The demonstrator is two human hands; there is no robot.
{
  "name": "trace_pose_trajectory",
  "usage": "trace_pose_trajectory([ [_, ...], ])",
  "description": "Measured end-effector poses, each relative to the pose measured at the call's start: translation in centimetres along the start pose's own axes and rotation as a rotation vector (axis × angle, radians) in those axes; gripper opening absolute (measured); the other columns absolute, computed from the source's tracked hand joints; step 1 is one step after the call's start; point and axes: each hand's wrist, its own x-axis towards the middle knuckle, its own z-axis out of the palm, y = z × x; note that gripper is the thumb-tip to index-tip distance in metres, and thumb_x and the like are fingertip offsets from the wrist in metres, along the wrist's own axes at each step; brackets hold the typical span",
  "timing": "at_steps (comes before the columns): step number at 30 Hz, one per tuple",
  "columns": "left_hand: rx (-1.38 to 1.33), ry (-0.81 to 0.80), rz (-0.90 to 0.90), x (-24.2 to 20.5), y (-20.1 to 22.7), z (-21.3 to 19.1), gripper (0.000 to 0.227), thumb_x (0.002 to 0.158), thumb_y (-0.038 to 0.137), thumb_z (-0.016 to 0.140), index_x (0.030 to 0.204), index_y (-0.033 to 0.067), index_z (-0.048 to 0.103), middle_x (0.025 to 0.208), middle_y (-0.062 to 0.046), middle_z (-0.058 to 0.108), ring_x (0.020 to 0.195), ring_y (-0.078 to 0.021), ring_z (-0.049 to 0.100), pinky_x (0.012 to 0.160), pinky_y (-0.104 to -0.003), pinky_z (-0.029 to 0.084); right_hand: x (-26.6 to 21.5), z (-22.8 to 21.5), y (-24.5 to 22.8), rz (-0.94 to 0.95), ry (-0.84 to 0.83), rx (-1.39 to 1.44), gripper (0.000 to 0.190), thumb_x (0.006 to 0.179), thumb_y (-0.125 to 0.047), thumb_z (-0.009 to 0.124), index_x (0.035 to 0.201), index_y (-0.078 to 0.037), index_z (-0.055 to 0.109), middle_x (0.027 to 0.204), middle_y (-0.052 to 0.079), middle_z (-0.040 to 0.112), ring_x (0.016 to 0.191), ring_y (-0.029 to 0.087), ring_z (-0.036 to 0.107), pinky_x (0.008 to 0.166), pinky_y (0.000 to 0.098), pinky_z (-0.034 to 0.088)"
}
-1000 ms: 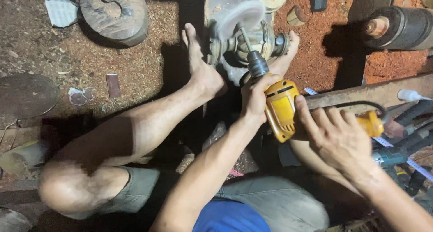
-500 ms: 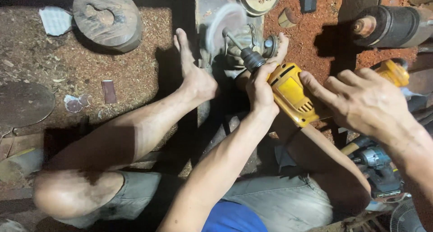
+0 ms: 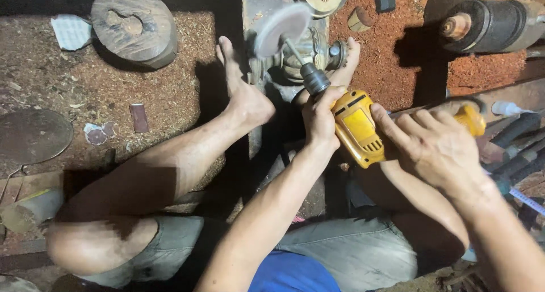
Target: Polishing a decorative wooden ornament using a drill with a polishing attachment.
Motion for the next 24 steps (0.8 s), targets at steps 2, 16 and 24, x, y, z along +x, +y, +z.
trace_pose_trajectory([
  [2, 0.061, -0.034, -0.016, -0.1, 1.1, 0.1, 0.02, 0.082, 0.012, 0.075, 0.098, 0.0033, 0.066, 0.087, -0.004, 0.066, 0.076, -0.0155, 0.065, 0.069, -0.031, 0.056, -0.9, 1.3, -1.9, 0.053, 0.061, 0.032, 0.081, 0.079, -0.032, 0.064, 0.155, -0.012, 0.047, 0.096, 0.003, 0.065, 0.09, 0.022, 0.062, 0.08, 0.0351, 0.048],
  [16, 0.381, -0.17, -0.089, -0.9, 5.0, -5.1, 0.014, 0.082, 0.007, 0.073, 0.088, -0.0042, 0.07, 0.076, -0.008, 0.07, 0.062, -0.0165, 0.067, 0.06, -0.031, 0.057, 0.0, 4.8, -11.3, 0.301, 0.327, 0.26, 0.081, 0.07, -0.017, 0.073, 0.147, -0.001, 0.055, 0.087, 0.005, 0.059, 0.083, 0.024, 0.058, 0.073, 0.0368, 0.044],
  [24, 0.517, -0.157, -0.013, -2.8, 5.7, -5.3, 0.016, 0.08, 0.006, 0.073, 0.091, -0.0016, 0.065, 0.077, -0.006, 0.067, 0.063, -0.0142, 0.065, 0.058, -0.031, 0.057, -1.3, 7.0, -14.9, 0.365, 0.357, 0.352, 0.079, 0.071, -0.013, 0.07, 0.148, -0.001, 0.053, 0.085, 0.006, 0.057, 0.081, 0.025, 0.057, 0.072, 0.0383, 0.043],
])
